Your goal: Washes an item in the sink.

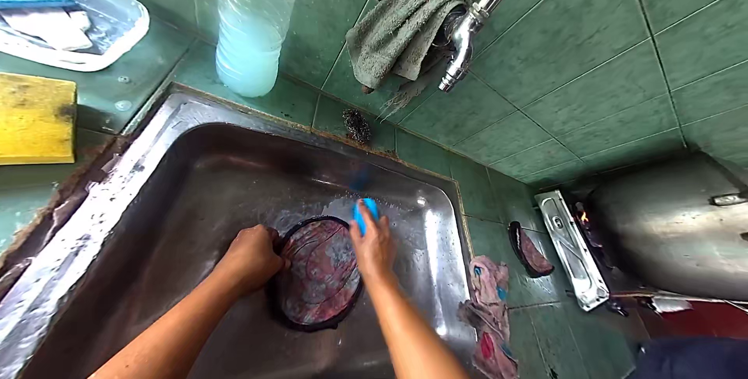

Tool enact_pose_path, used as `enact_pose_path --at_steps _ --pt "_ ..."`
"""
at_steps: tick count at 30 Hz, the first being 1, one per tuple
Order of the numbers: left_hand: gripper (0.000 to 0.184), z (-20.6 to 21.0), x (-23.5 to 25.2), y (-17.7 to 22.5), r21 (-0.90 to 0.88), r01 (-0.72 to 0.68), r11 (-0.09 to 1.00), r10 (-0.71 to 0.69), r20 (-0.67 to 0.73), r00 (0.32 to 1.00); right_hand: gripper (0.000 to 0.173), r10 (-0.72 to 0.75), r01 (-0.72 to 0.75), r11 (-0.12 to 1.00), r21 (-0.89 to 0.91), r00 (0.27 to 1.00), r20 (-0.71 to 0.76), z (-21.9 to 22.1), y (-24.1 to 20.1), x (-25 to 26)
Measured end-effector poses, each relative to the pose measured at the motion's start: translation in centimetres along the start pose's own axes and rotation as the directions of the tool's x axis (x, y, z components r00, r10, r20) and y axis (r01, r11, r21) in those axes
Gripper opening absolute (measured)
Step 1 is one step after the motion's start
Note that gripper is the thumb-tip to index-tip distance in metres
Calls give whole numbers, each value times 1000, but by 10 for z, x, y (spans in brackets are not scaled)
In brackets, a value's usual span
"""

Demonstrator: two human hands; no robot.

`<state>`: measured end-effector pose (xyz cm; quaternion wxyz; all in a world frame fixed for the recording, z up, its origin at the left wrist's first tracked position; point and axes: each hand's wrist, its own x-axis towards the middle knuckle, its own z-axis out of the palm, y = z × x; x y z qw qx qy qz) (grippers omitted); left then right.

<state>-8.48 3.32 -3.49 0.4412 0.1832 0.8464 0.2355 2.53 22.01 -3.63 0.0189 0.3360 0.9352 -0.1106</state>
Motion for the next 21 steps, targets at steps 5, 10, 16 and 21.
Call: enact_pose_path --at_steps 5,10,16,21 --pt "19 0 -2 -3 35 -10 999 9 4 1000 44 -303 308 950 40 948 -102 37 -47 -44" --pt "27 3 0 -2 16 -6 1000 6 20 1000 49 66 -67 996 -65 998 -19 -1 23 15" --pt "18 0 -1 -7 18 -35 999 35 27 999 43 -368 366 930 -32 924 -105 30 -45 -56" --pt "28 -1 -3 -7 -25 -10 1000 11 52 999 49 46 -52 992 -114 998 -53 7 25 -3"
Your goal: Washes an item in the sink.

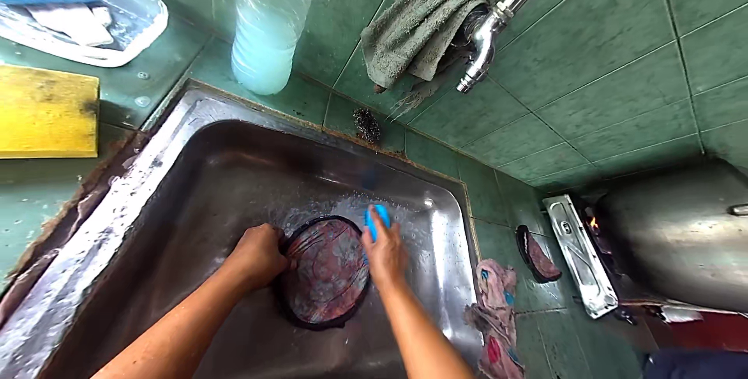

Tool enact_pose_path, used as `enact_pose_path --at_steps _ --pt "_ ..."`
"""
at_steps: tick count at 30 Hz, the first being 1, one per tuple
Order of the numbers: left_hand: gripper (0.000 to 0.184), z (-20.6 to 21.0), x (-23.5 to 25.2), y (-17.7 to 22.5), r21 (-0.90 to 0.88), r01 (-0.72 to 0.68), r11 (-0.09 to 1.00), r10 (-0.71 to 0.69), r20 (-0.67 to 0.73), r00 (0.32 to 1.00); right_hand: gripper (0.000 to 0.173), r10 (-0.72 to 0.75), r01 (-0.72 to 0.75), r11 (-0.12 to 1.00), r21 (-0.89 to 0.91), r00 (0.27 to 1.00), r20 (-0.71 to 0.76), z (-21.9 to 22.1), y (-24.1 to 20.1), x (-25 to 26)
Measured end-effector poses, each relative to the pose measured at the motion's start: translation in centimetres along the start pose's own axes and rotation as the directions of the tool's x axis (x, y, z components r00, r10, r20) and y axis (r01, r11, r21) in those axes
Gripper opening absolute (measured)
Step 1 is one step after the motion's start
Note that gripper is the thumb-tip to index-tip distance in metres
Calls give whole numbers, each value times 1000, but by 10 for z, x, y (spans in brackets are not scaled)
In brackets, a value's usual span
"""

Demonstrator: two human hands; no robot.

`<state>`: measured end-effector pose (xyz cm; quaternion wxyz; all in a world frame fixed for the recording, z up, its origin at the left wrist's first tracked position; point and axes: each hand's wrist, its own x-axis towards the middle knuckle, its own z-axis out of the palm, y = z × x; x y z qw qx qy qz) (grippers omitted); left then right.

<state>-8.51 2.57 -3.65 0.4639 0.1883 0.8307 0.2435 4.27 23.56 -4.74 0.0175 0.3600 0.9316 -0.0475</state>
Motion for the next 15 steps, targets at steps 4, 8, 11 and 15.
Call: enact_pose_path --at_steps 4,8,11,15 --pt "25 -1 2 1 0 -4 1000 4 -12 1000 51 -138 137 989 52 990 24 -8 -36 -27" --pt "19 -2 2 -3 17 -25 1000 26 -15 1000 47 -358 368 926 91 928 -102 17 -48 -74" --pt "24 -2 1 -1 2 -6 1000 6 -4 1000 50 -59 59 998 16 998 14 1 5 -19" --pt "24 -3 5 2 10 19 1000 -19 -4 1000 53 19 -23 995 95 999 43 -18 0 -1"
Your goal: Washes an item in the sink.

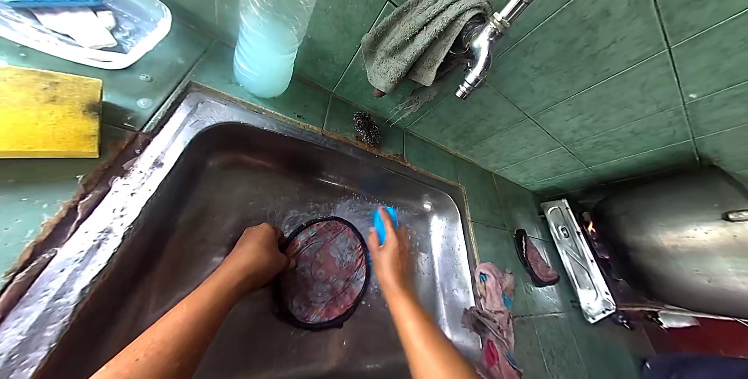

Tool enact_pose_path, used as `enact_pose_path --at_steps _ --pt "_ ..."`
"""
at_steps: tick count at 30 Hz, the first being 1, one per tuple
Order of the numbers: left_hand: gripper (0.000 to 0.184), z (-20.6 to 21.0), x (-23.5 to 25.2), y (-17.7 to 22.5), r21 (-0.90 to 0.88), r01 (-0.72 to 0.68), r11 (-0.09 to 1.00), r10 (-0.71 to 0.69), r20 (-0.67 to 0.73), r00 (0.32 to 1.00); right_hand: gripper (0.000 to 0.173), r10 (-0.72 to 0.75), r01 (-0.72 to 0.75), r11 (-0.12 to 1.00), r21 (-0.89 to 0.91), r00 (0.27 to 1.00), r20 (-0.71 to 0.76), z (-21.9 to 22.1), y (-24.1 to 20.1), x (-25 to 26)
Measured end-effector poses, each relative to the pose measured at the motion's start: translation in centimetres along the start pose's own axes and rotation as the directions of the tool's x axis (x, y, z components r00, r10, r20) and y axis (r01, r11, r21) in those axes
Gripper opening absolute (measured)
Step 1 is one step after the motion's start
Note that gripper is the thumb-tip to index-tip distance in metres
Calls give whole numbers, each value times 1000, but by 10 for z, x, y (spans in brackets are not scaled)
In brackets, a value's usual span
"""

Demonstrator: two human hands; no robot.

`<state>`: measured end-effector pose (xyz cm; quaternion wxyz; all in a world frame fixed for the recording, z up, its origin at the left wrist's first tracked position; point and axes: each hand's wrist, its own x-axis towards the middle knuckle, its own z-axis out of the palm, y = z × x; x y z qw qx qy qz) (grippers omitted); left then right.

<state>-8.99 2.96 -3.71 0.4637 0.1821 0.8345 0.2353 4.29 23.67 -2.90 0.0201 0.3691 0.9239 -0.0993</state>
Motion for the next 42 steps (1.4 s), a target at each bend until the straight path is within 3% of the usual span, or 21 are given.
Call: enact_pose_path --at_steps 3,5,7,9,11,13,16,18,22,24,26,29,32,34,36,40,42 --pt "18 1 -1 -4 16 -20 1000 20 -17 1000 49 -340 340 939 61 940 -8 25 -56 -68" --pt "14 0 -3 -8 17 -43 999 43 -31 999 47 -471 475 878 61 879 -70 39 -53 -84" --pt "22 0 -1 -9 14 -28 1000 28 -17 999 46 -396 402 916 23 910 -121 40 -13 -57" --pt "27 0 -1 -4 5 -9 1000 9 -6 1000 50 -194 189 979 -72 979 -66 25 27 -15" --pt "26 -1 -2 1 -6 0 1000 0 -11 1000 54 -24 23 995 -100 1000 -5 5 34 10" --pt "25 -2 -2 2 -12 11 1000 -11 -14 1000 54 -101 101 995 20 995 -5 5 4 -3" --pt "15 0 -3 -2 3 -11 1000 11 -25 1000 50 -392 391 919 51 920 14 28 -54 -70" --pt "15 -1 -4 -6 -4 -19 1000 19 -27 999 49 -470 474 880 25 878 -88 43 -48 -76" --pt "26 0 -3 -4 -51 13 999 -14 -7 1000 52 -163 159 984 -84 986 -40 24 16 -10" --pt "26 -1 -2 -2 -50 22 999 -22 -4 1000 56 -70 71 993 -90 997 10 11 17 3" --pt "25 -2 0 -2 -36 19 999 -19 -8 1000 54 -157 158 987 -16 987 35 13 -16 -23" --pt "19 -1 1 -6 24 -16 1000 16 -3 1000 50 -430 430 903 -4 903 -19 38 -48 -77" --pt "24 -2 0 -7 13 -12 1000 12 -8 1000 47 -339 335 941 -47 934 -113 39 -13 -47" --pt "26 -1 -2 -2 -2 -3 1000 3 -14 1000 52 -180 175 980 -93 982 -47 26 11 -14" --pt "27 -1 -2 0 5 7 1000 -7 -16 1000 55 -119 122 988 -92 992 44 16 0 -9" --pt "17 -2 -4 -3 12 -21 1000 21 -26 999 51 -396 396 918 -2 918 10 35 -55 -77" --pt "23 -3 -4 -6 -7 -24 1000 24 -17 1000 49 -367 367 930 -7 929 -53 41 -39 -70"
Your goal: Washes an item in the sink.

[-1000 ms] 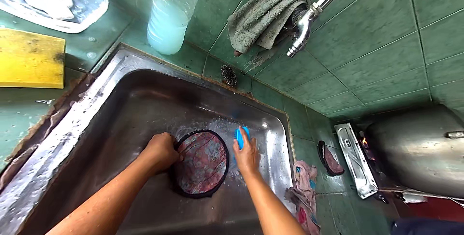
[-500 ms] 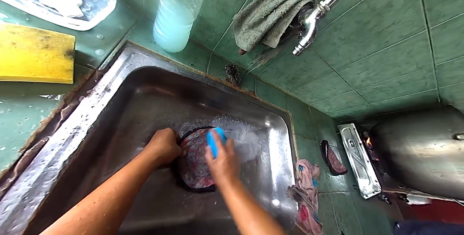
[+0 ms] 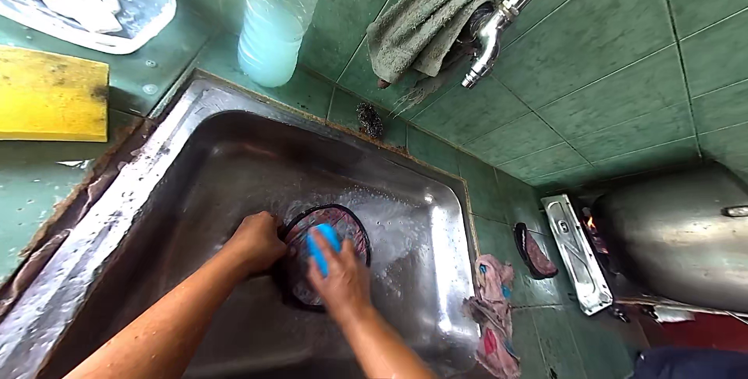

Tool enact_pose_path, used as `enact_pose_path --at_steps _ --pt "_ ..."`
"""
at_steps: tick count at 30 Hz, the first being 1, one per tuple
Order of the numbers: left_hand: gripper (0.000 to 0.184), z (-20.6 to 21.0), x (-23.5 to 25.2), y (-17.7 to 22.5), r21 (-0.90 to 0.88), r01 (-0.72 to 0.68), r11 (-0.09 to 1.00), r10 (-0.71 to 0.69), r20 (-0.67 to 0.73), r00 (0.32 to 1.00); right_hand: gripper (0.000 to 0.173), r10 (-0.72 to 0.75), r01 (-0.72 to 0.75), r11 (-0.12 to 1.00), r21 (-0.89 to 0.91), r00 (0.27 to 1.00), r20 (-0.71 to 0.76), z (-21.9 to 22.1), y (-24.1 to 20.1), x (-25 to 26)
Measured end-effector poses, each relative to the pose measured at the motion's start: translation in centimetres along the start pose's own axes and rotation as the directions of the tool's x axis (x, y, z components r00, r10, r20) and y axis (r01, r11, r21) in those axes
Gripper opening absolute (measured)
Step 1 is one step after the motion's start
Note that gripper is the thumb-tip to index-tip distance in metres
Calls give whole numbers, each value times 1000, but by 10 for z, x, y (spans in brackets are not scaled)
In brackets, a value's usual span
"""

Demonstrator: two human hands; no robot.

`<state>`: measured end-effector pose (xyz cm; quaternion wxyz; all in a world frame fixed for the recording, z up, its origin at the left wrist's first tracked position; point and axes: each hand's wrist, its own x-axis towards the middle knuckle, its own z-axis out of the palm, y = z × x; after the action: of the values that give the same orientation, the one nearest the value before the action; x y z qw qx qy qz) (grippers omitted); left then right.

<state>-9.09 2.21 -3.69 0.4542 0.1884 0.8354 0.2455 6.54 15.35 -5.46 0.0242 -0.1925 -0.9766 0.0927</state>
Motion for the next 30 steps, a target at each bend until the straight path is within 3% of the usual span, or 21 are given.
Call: enact_pose_path --at_steps 3,5,6,8,10,11,13,16,18,21,23,24,26,30 --pt "27 1 1 1 -12 18 1000 -18 6 1000 51 251 -248 966 -78 968 27 -16 63 36" --pt "27 0 2 6 -8 18 1000 -18 10 1000 54 354 -345 932 -106 932 75 -30 73 54" --pt "26 -1 2 7 -6 19 1000 -19 14 1000 55 336 -330 941 -72 937 96 -33 60 56" --pt "24 0 4 5 2 20 1000 -20 9 1000 53 159 -162 987 21 984 78 -22 11 38" --pt "16 0 2 3 22 6 1000 -6 -4 1000 49 -71 72 997 38 997 -23 -1 -24 15" --pt "16 -1 1 1 23 5 1000 -5 -7 1000 49 -113 116 993 33 990 -82 7 -24 12" --pt "24 -1 1 0 1 16 1000 -16 -1 1000 47 -14 12 1000 -18 997 -82 7 5 26" --pt "28 0 2 3 -12 29 1000 -29 6 1000 53 292 -284 952 -118 954 65 -20 60 63" --pt "27 -1 2 5 -5 30 1000 -30 4 1000 56 343 -332 937 -111 933 111 -30 59 73" --pt "23 0 3 5 18 21 1000 -21 -3 1000 53 72 -71 997 -6 995 66 -16 -2 36" --pt "20 0 3 2 29 11 1000 -11 -2 1000 48 -105 106 994 4 991 -80 3 -17 15" --pt "23 -1 3 1 32 13 999 -13 11 1000 47 -71 71 997 -1 991 -113 7 -8 15" --pt "27 0 1 3 43 19 999 -20 24 999 50 135 -135 990 -48 991 -10 -6 29 32" --pt "31 0 -3 23 177 19 984 -22 16 1000 54 413 -407 908 -95 909 56 -47 107 54"
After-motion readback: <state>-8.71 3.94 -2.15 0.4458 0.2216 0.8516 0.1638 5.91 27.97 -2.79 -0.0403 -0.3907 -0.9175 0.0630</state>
